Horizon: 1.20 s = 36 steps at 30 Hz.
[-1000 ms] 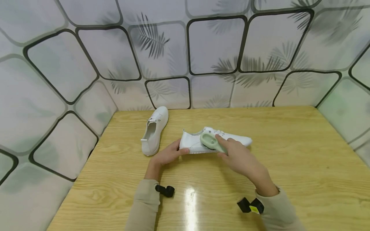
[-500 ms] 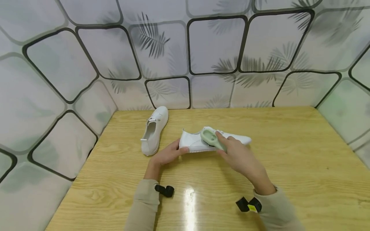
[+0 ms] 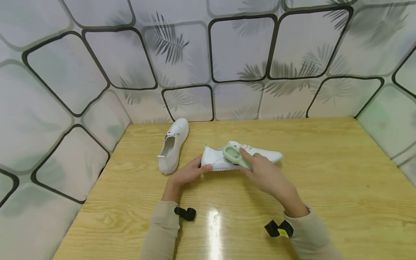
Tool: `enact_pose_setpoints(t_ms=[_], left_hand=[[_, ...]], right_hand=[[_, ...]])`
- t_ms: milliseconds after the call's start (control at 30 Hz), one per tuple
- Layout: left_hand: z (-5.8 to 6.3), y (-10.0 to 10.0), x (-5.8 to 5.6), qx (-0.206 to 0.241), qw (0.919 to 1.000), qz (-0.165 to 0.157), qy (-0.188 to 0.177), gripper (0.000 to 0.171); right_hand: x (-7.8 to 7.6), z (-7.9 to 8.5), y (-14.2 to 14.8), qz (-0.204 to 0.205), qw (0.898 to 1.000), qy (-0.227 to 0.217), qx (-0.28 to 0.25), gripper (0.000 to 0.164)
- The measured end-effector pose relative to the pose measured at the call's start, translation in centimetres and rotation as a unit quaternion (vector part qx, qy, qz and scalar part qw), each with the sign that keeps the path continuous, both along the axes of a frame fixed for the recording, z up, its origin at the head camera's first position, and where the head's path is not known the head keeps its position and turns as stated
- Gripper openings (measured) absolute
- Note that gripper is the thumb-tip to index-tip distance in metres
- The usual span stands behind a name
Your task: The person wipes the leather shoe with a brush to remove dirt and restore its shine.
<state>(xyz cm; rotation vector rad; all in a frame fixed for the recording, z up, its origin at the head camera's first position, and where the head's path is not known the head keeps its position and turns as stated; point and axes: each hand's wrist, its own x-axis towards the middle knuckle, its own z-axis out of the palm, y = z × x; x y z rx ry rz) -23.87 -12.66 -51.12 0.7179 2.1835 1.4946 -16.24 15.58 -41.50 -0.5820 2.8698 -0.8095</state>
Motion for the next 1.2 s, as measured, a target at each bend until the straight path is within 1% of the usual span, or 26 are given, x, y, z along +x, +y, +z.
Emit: enact_pose_setpoints(t_ms=[100, 233, 333, 433, 500, 633, 733, 833, 900, 967, 1033, 1100, 1133, 1200], left_hand=[[0.0, 0.0, 0.0, -0.001, 1.0000, -0.004, 0.000, 0.057], [0.2, 0.0, 0.1, 0.003, 0.9999, 0.002, -0.009, 0.058], [0.3, 0.1, 0.2, 0.003, 0.9999, 0.007, -0.009, 0.058], [0.2, 0.1, 0.1, -0.001, 1.0000, 0.004, -0.003, 0.058], [0.1, 0.1, 0.1, -0.003, 1.0000, 0.001, -0.005, 0.058], [0.1, 0.1, 0.1, 0.001, 0.9999, 0.003, -0.012, 0.059], [0.2, 0.1, 0.0, 0.004, 0.9999, 0.006, -0.009, 0.060], [0.1, 0.1, 0.0, 0.002, 1.0000, 0.004, -0.004, 0.060], [0.1, 0.1, 0.0, 0.001, 1.0000, 0.001, -0.002, 0.061], [0.2, 0.1, 0.0, 0.003, 1.0000, 0.000, -0.005, 0.061], [0.2, 0.1, 0.0, 0.000, 0.9999, 0.006, -0.008, 0.062], [0.3, 0.1, 0.1, 0.000, 0.9999, 0.011, -0.011, 0.061], [0.3, 0.2, 0.1, 0.000, 0.9999, 0.011, -0.010, 0.060], [0.3, 0.2, 0.2, -0.003, 0.9999, 0.009, -0.007, 0.059]], right_hand=[[0.1, 0.2, 0.4, -0.002, 1.000, -0.009, 0.004, 0.062], [0.1, 0.2, 0.6, -0.022, 1.000, 0.009, 0.013, 0.062], [-0.1, 0.0, 0.2, -0.014, 1.000, 0.010, 0.008, 0.063], [0.0, 0.1, 0.3, 0.002, 1.000, -0.006, 0.000, 0.062], [0.1, 0.3, 0.7, 0.000, 1.000, -0.009, 0.001, 0.061], [0.1, 0.2, 1.1, -0.017, 1.000, 0.014, 0.005, 0.061], [-0.2, 0.0, 0.8, -0.008, 1.000, 0.030, 0.004, 0.062], [-0.3, 0.2, 0.9, 0.008, 1.000, 0.010, -0.007, 0.061], [-0.3, 0.4, 1.2, 0.006, 1.000, 0.001, -0.012, 0.061], [-0.2, 0.6, 1.4, -0.004, 1.000, 0.005, -0.011, 0.061], [-0.3, 0.5, 1.4, -0.014, 1.000, 0.015, -0.010, 0.061], [-0.5, 0.3, 1.2, -0.011, 1.000, 0.029, -0.005, 0.061], [-0.5, 0.2, 1.1, -0.006, 1.000, 0.028, -0.005, 0.061], [-0.6, 0.1, 1.0, 0.004, 1.000, 0.008, -0.011, 0.062]])
